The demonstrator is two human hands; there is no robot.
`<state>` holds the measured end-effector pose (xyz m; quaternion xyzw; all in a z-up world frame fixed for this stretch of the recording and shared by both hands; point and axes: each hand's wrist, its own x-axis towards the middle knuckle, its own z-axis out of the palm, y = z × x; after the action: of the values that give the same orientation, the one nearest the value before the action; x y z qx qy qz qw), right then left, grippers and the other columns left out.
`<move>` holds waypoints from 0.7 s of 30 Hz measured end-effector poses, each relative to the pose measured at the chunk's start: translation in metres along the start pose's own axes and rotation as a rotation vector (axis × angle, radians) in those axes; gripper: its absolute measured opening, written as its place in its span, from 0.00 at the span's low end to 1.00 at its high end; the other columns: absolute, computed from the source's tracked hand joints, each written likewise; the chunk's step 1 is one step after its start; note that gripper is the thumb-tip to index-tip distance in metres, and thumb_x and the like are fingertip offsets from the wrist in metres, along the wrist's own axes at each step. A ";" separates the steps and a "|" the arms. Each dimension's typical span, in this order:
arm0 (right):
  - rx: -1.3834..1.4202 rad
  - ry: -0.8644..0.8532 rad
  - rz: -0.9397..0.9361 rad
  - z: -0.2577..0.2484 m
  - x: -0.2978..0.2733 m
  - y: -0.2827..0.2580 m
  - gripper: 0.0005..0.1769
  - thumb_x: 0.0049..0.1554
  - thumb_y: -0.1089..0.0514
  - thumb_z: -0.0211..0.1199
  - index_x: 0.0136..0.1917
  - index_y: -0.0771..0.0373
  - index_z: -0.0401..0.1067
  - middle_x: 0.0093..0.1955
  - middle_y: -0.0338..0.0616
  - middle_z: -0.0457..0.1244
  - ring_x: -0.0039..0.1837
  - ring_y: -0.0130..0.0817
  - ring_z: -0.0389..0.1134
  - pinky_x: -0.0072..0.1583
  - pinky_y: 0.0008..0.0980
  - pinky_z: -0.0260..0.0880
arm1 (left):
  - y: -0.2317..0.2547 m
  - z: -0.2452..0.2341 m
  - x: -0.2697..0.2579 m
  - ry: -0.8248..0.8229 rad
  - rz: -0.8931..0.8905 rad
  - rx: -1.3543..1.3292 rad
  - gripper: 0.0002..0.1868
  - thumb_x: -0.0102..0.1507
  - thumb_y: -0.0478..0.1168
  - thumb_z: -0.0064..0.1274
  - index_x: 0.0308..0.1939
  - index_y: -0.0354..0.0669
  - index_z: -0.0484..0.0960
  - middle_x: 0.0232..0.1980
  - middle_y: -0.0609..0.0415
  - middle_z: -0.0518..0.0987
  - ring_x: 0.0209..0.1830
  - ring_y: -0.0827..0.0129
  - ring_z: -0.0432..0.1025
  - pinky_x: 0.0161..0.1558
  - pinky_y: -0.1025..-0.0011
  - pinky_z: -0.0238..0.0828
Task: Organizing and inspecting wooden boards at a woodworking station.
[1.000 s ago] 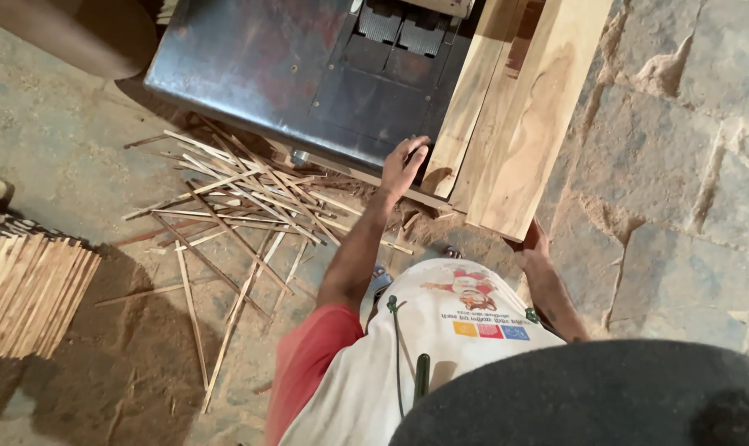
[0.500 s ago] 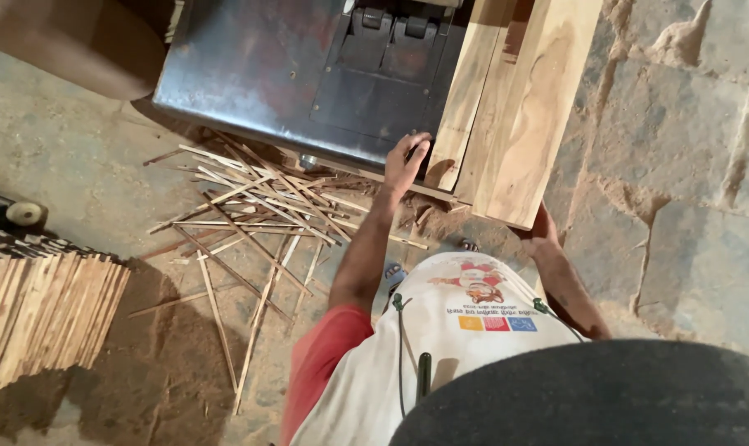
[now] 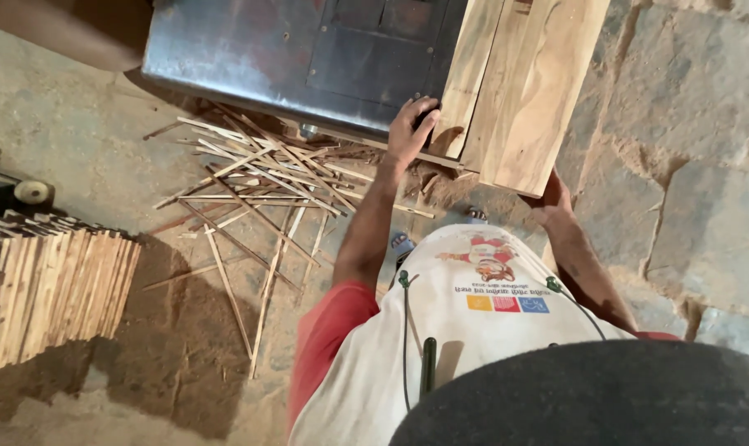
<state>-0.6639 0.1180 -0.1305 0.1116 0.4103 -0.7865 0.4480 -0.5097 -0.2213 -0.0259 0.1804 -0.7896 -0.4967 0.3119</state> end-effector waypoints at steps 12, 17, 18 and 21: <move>-0.082 0.071 -0.005 -0.048 0.025 0.002 0.26 0.68 0.44 0.45 0.74 0.53 0.67 0.70 0.46 0.66 0.68 0.52 0.68 0.64 0.56 0.73 | 0.087 0.042 -0.017 -0.593 0.043 0.911 0.44 0.73 0.71 0.22 0.83 0.46 0.49 0.86 0.56 0.46 0.86 0.57 0.31 0.81 0.43 0.25; -0.029 0.080 -0.004 -0.030 0.011 -0.007 0.28 0.68 0.47 0.42 0.76 0.59 0.65 0.73 0.53 0.65 0.70 0.57 0.69 0.68 0.58 0.74 | 0.097 0.030 -0.016 -0.619 0.030 0.855 0.47 0.70 0.73 0.22 0.83 0.46 0.47 0.86 0.56 0.44 0.86 0.58 0.32 0.80 0.44 0.26; 0.001 0.070 -0.008 -0.029 0.010 -0.007 0.29 0.67 0.47 0.42 0.76 0.59 0.64 0.73 0.53 0.64 0.70 0.57 0.69 0.68 0.58 0.75 | 0.096 0.030 -0.014 -0.622 0.067 0.848 0.47 0.70 0.73 0.22 0.82 0.47 0.47 0.86 0.56 0.44 0.86 0.57 0.32 0.80 0.44 0.27; -0.004 0.066 -0.011 -0.024 0.008 -0.007 0.29 0.68 0.46 0.40 0.76 0.58 0.64 0.72 0.51 0.64 0.69 0.55 0.68 0.66 0.57 0.75 | 0.097 0.031 -0.013 -0.630 0.065 0.851 0.48 0.68 0.74 0.23 0.81 0.46 0.47 0.85 0.55 0.44 0.84 0.57 0.33 0.78 0.43 0.28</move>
<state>-0.6790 0.1328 -0.1468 0.1343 0.4270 -0.7840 0.4302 -0.5190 -0.1500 0.0474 0.1085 -0.9820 -0.1523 -0.0259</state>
